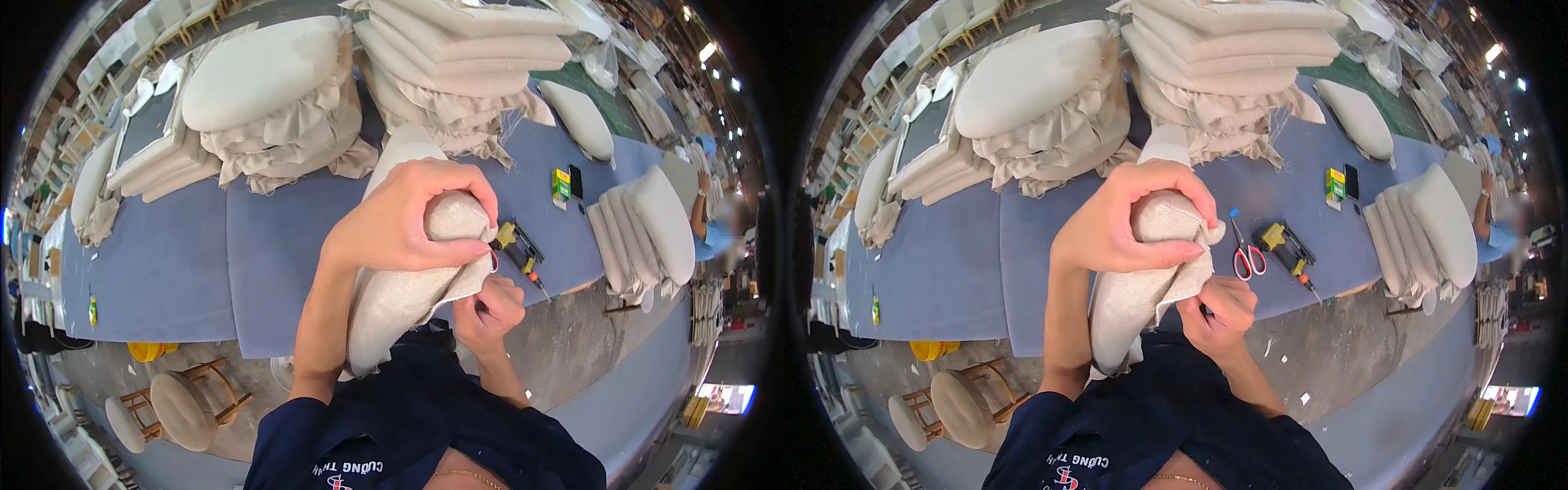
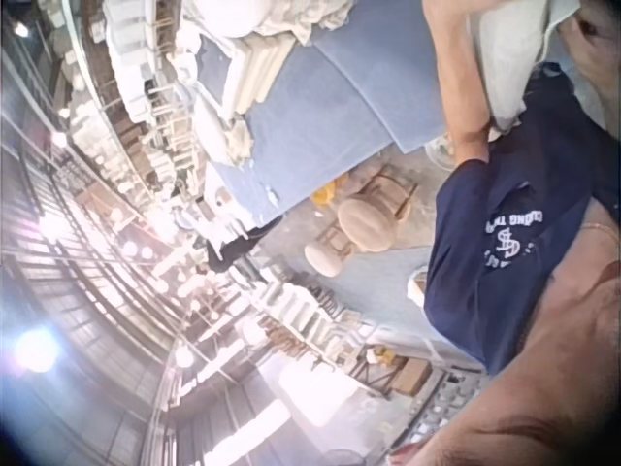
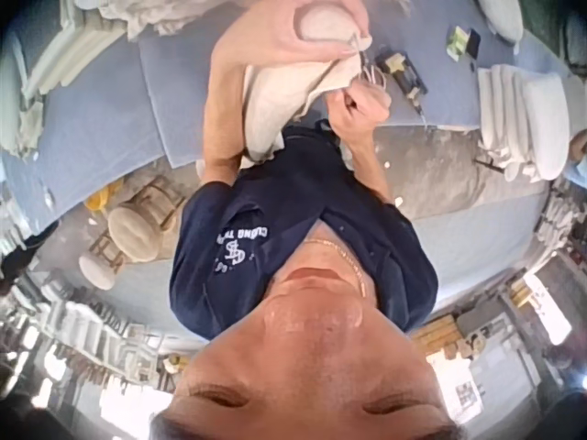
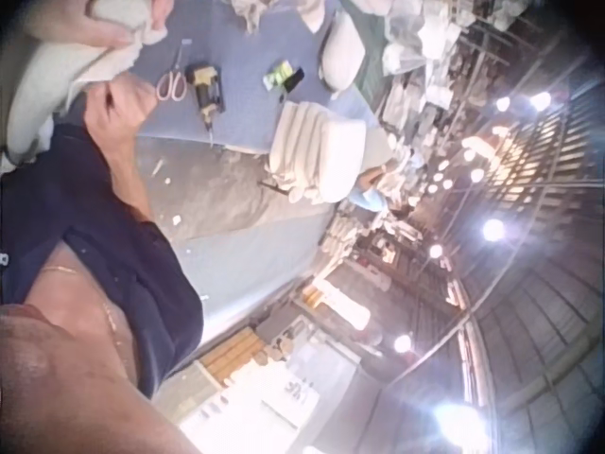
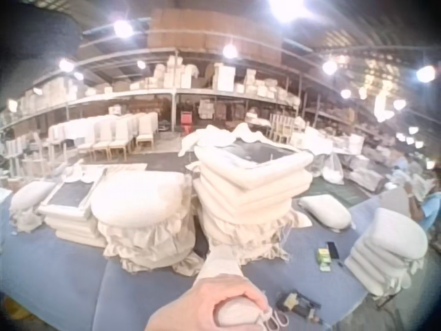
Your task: The person wraps fabric around cushion foam pieces, folds and tucks the edges, and secures them using a staple gun. They also use scissors to trim excess fabric and a screwdriver to adjust or remove staples. The process is repeated for multiple cushion pieces on a workbench.
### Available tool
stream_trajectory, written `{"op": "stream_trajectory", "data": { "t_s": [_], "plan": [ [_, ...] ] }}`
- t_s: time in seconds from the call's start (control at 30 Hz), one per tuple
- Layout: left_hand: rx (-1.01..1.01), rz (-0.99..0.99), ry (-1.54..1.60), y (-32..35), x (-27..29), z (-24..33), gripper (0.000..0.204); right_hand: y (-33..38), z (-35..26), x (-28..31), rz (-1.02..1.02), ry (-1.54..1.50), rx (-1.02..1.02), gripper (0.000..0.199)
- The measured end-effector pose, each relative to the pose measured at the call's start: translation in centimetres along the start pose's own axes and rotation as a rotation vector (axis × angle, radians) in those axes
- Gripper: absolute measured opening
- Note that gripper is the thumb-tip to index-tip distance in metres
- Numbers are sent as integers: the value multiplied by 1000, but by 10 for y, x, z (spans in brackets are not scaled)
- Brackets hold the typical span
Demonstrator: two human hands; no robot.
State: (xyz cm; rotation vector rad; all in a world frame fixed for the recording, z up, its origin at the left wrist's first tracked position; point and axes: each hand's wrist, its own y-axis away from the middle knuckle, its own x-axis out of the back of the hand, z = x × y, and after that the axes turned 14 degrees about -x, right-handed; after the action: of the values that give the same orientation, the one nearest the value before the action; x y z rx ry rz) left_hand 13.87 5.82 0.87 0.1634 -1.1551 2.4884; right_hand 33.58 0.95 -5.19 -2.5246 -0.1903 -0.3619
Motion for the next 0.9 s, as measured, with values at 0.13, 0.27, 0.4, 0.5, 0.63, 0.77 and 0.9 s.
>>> {"op": "stream_trajectory", "data": {
  "t_s": [0.13,0.27,0.4,0.5,0.63,0.77,0.9],
  "plan": [
    [22,-3,10,2,-1,4,29,7,2,-2,10,-53,-3,21],
    [-7,22,-16,3,-8,4,29,11,0,0,39,-21,-33,22],
    [-17,24,-76,3,-11,6,29,9,-2,6,18,-14,-49,23],
    [6,25,-34,4,-10,7,29,5,-3,15,-58,-8,-55,22],
    [-31,43,-39,6,-13,6,30,-1,-3,26,-134,-17,-43,19],
    [-48,30,-120,4,-17,7,31,-3,-1,35,-189,-41,-62,15],
    [-44,16,-126,4,-19,7,31,-1,0,47,-251,-60,-143,12]
  ]
}}
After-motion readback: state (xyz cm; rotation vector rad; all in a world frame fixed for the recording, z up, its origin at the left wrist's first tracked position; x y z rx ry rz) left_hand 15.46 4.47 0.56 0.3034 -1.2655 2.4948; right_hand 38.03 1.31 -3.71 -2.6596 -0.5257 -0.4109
